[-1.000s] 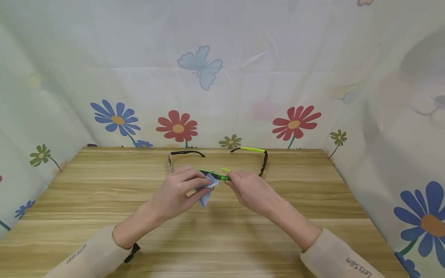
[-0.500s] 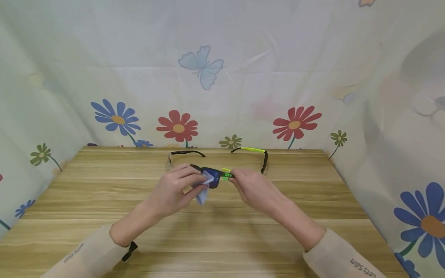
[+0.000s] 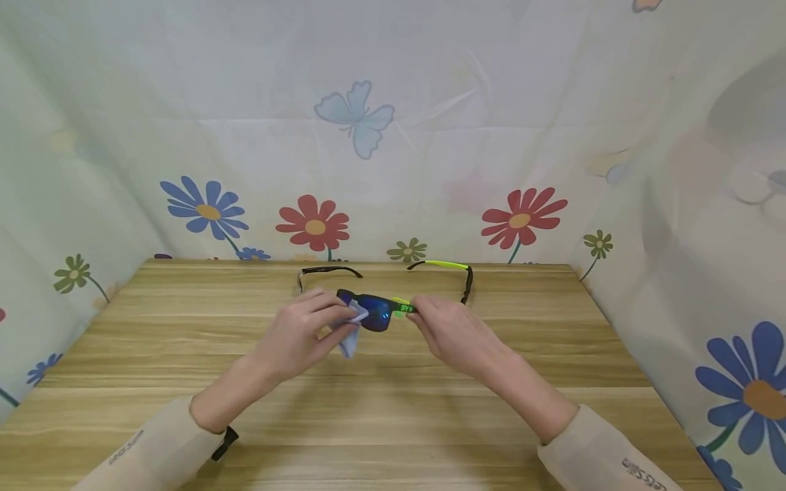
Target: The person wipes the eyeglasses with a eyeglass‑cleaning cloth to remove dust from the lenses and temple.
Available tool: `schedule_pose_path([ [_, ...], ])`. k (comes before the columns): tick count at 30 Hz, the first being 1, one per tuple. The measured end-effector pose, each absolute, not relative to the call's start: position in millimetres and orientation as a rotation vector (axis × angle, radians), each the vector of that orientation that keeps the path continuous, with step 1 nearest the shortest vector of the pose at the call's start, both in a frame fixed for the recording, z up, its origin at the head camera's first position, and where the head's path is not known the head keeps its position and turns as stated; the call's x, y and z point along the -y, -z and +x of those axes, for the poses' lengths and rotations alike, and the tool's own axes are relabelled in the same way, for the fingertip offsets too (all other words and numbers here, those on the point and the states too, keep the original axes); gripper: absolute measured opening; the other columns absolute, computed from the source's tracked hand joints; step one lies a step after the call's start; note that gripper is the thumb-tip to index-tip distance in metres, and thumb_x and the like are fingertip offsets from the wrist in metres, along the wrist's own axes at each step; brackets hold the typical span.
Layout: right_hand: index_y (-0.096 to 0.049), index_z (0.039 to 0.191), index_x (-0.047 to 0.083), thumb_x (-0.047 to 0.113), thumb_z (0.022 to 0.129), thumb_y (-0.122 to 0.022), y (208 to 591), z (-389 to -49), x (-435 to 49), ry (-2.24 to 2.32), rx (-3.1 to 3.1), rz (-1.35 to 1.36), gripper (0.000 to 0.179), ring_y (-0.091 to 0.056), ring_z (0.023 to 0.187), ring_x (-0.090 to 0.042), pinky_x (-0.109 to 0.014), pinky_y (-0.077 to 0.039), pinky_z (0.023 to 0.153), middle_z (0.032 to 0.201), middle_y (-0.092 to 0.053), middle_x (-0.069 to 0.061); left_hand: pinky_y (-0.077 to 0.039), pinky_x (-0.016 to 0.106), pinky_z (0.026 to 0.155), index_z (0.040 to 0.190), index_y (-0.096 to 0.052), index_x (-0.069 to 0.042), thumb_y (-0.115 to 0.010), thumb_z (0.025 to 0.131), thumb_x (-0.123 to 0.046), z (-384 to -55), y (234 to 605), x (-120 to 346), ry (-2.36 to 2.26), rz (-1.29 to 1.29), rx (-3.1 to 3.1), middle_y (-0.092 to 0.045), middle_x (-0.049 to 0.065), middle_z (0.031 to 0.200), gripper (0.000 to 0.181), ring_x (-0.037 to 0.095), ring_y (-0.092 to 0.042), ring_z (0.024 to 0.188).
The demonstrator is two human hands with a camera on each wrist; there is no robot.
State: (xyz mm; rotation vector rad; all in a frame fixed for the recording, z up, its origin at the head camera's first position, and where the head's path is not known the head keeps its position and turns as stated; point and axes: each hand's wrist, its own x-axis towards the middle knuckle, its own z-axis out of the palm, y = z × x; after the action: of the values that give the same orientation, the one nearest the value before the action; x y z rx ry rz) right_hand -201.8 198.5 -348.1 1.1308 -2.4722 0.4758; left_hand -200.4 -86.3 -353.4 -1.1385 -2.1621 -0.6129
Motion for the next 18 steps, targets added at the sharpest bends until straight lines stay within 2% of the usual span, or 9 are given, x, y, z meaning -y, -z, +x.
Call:
schedule_pose_path([
  [7, -0.061, 0.106, 0.004, 0.047, 0.108, -0.027, 350.1, -203.0, -199.8, -0.477, 2.452, 1.135, 0.055, -0.047, 0.064, -0.009, -0.023, -0.049, 0.057, 0.078, -0.052, 0.005, -0.057, 0.029, 0.076, 0.098, -0.079, -0.006, -0.087, 0.084, -0.014, -204.5, 356.1, 92.1, 0.619, -1.088, 2.184, -0.072, 0.002, 0.092, 0.018, 0.017, -0.066, 0.086],
  [18, -0.059, 0.107, 0.004, 0.043, 0.107, -0.031, 353.4, -202.5, -201.0, -0.488, 2.46, 1.137, 0.048, -0.047, 0.064, -0.009, -0.023, -0.049, 0.058, 0.08, -0.052, 0.005, -0.057, 0.029, 0.079, 0.103, -0.078, -0.006, -0.086, 0.086, -0.014, -206.8, 356.2, 96.4, 0.629, -0.979, 2.231, -0.073, 0.003, 0.097, 0.021, 0.019, -0.065, 0.091],
])
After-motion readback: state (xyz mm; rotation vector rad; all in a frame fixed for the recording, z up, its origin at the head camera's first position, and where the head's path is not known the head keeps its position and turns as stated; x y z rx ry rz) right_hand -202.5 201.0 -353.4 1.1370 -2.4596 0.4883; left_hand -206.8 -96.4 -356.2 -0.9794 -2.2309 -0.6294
